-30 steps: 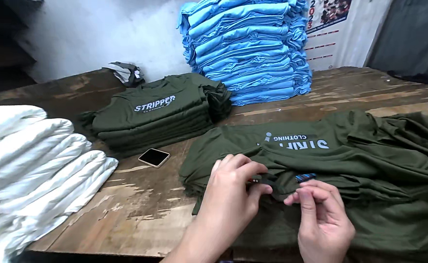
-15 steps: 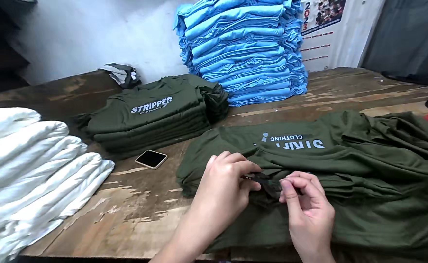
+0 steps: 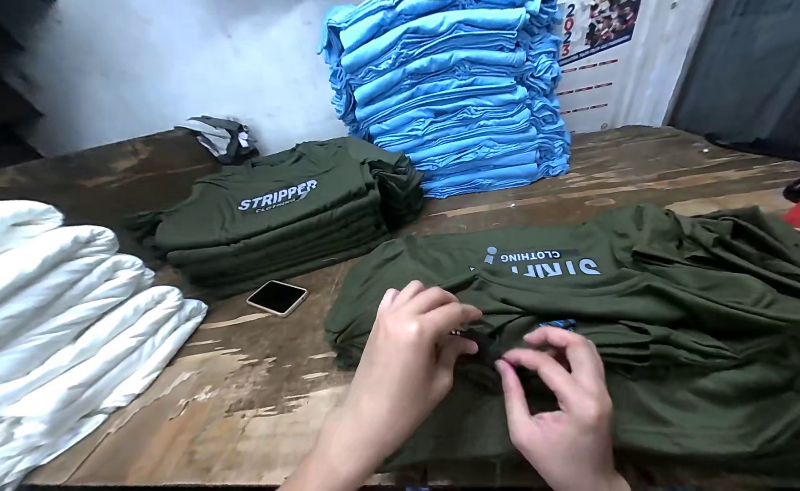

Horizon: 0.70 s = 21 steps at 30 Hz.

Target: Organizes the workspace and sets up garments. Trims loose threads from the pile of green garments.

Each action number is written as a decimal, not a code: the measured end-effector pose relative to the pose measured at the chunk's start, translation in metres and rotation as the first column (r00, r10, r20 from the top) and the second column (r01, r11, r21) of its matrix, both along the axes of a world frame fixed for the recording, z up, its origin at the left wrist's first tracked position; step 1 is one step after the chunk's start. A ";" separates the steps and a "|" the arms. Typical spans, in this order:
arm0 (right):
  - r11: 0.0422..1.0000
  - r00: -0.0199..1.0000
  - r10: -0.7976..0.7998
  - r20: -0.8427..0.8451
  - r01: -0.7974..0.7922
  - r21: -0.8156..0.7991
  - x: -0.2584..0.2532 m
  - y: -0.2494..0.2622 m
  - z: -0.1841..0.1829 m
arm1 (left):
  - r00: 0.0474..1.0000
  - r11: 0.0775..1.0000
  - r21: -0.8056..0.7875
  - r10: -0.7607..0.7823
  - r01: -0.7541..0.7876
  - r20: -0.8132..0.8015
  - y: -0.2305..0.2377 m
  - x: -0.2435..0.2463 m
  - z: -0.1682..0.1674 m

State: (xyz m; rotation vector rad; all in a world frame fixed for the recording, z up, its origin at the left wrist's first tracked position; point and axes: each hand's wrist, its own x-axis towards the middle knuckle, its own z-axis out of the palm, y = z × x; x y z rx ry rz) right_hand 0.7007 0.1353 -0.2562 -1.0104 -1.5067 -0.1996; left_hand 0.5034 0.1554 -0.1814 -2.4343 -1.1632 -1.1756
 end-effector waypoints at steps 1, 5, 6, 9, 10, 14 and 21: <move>1.000 1.000 0.002 -0.029 -0.002 0.003 -0.003 0.001 -0.002 | 1.000 0.999 0.044 0.005 -0.004 -0.020 -0.004 0.001 -0.004; 0.996 0.982 0.087 -0.168 -0.081 0.041 -0.007 -0.001 -0.001 | 0.997 0.979 0.200 0.049 -0.037 -0.053 -0.018 0.011 -0.015; 0.995 0.980 0.095 -0.175 -0.087 0.050 -0.007 -0.001 -0.001 | 0.996 0.977 0.211 0.052 -0.035 -0.073 -0.019 0.016 -0.019; 0.988 0.974 0.144 -0.175 -0.130 0.088 -0.008 -0.001 -0.004 | 0.995 0.976 0.216 0.037 -0.016 -0.094 -0.012 0.022 -0.025; 0.982 0.970 0.175 -0.169 -0.160 0.099 -0.006 -0.002 -0.005 | 0.997 0.979 0.203 0.032 -0.016 -0.073 -0.011 0.021 -0.024; 0.972 0.970 0.221 -0.099 -0.211 0.101 0.009 -0.010 -0.012 | 0.999 0.996 0.083 -0.029 0.033 -0.040 -0.003 0.011 -0.017; 0.973 0.974 0.181 0.139 -0.197 0.118 0.008 -0.010 -0.021 | 0.913 0.826 -0.404 -0.402 0.393 0.066 0.057 -0.004 0.013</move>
